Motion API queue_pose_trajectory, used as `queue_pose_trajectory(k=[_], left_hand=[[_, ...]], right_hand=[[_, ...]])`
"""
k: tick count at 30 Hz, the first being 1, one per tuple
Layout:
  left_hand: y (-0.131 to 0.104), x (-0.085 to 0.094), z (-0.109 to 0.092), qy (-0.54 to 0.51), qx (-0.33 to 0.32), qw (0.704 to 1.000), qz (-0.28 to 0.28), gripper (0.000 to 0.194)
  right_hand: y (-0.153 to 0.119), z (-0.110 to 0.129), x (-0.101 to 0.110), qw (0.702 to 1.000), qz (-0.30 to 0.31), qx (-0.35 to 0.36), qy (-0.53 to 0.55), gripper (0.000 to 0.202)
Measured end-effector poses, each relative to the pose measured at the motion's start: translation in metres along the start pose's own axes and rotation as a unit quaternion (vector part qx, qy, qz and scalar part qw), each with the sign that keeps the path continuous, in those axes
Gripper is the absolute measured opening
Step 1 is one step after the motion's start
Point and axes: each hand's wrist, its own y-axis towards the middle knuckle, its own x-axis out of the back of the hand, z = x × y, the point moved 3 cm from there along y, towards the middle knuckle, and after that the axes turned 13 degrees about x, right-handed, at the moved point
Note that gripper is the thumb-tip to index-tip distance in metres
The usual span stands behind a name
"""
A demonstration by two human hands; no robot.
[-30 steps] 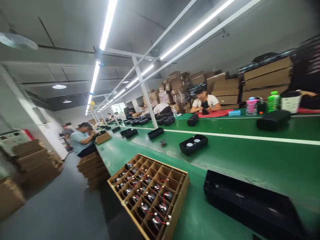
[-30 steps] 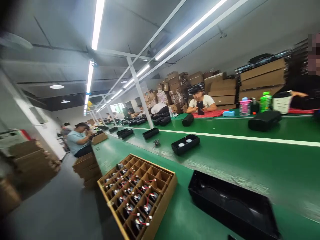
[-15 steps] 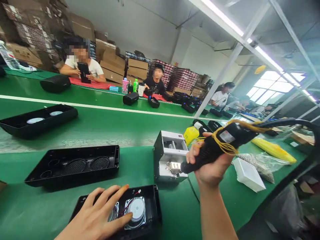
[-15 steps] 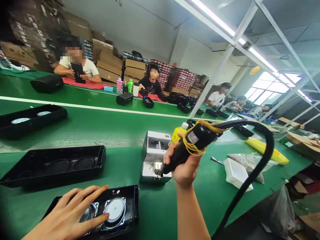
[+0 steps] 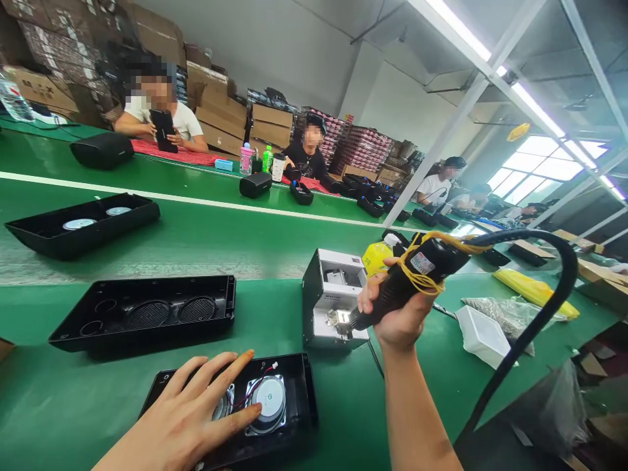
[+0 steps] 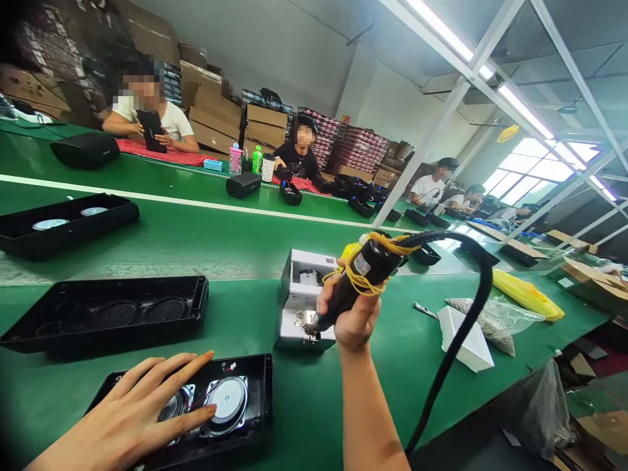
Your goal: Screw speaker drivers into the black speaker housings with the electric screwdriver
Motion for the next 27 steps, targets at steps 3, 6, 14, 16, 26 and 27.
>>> queue_pose_trajectory(k=[3, 6, 14, 16, 26, 27], left_hand=[[-0.004, 0.002, 0.0, -0.031, -0.002, 0.999, 0.009, 0.075], [-0.003, 0.007, 0.008, -0.056, 0.032, 0.998, -0.009, 0.068], [0.022, 0.018, 0.006, -0.056, 0.085, 0.994, 0.037, 0.056], [0.029, 0.018, -0.004, -0.056, 0.12, 0.988, 0.076, 0.059], [0.054, 0.016, -0.034, -0.032, 0.231, 0.962, 0.141, 0.079], [0.055, 0.015, -0.034, -0.031, 0.235, 0.96, 0.147, 0.078]], right_hand=[[-0.003, 0.004, 0.001, 1.0, -0.002, 0.0, -0.003, 0.071], [-0.005, 0.013, 0.002, 1.0, 0.001, 0.004, -0.022, 0.075], [-0.003, 0.064, -0.019, 0.999, 0.022, 0.002, 0.045, 0.058], [-0.005, 0.074, -0.033, 0.997, 0.033, -0.006, 0.076, 0.053], [-0.052, 0.042, -0.116, 0.974, 0.097, -0.08, 0.189, 0.055], [-0.057, 0.036, -0.12, 0.974, 0.093, -0.085, 0.186, 0.056]])
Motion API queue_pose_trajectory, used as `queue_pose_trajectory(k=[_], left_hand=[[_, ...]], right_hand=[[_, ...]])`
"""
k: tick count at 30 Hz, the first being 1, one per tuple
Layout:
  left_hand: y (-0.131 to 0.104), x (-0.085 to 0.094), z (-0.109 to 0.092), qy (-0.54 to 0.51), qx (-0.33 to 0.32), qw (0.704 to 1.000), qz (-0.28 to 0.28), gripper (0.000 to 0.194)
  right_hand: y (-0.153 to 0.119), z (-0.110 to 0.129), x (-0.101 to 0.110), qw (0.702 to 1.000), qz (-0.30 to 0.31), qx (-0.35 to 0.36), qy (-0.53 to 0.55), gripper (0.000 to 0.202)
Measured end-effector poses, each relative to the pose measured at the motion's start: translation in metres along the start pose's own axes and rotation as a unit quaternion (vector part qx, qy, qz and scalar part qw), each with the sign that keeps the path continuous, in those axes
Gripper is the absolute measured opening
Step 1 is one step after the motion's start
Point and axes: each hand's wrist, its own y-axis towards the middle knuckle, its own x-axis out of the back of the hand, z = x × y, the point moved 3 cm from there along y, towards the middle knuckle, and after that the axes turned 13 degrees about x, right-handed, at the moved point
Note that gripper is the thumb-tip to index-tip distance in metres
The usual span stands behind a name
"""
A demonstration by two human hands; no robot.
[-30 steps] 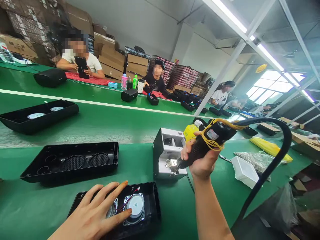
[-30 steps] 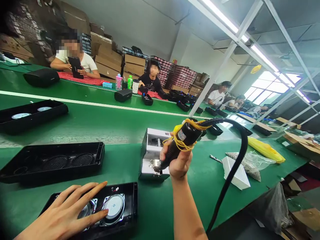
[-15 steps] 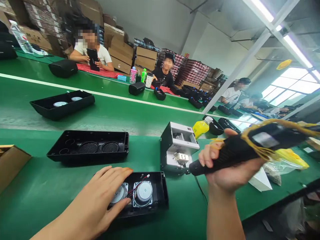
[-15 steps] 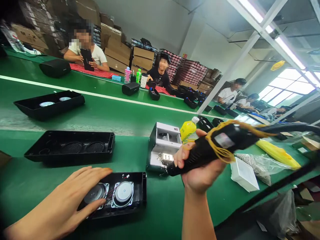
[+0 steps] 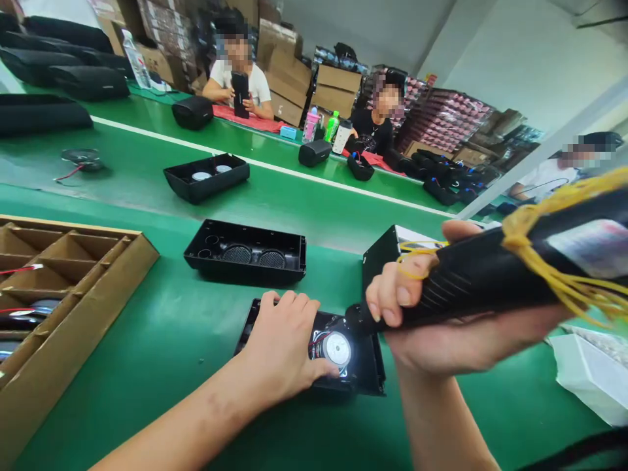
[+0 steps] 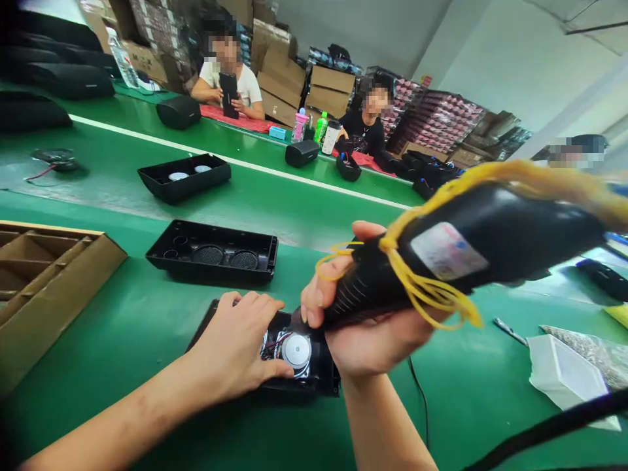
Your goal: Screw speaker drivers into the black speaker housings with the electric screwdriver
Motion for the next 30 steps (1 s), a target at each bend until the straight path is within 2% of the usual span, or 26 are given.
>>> queue_pose_trajectory(k=[4, 10, 18, 25, 30], left_hand=[[0.002, 0.001, -0.002, 0.003, 0.009, 1.0, 0.021, 0.073], [0.002, 0.001, -0.001, 0.001, 0.001, 0.999, 0.033, 0.072], [0.004, 0.003, -0.002, 0.004, 0.011, 0.999, 0.046, 0.069], [0.005, 0.004, -0.003, 0.007, 0.021, 0.998, 0.058, 0.071], [0.005, 0.001, -0.003, 0.001, 0.021, 0.998, 0.055, 0.072]], right_hand=[[-0.011, -0.023, -0.002, 0.999, -0.001, -0.035, -0.012, 0.057], [-0.016, -0.039, 0.003, 0.998, 0.008, -0.051, -0.044, 0.063], [-0.021, -0.048, 0.005, 0.997, 0.019, -0.068, -0.02, 0.062], [-0.023, -0.052, 0.0, 0.998, -0.023, -0.06, -0.006, 0.06], [-0.024, -0.057, 0.005, 0.998, -0.003, -0.067, 0.003, 0.06]])
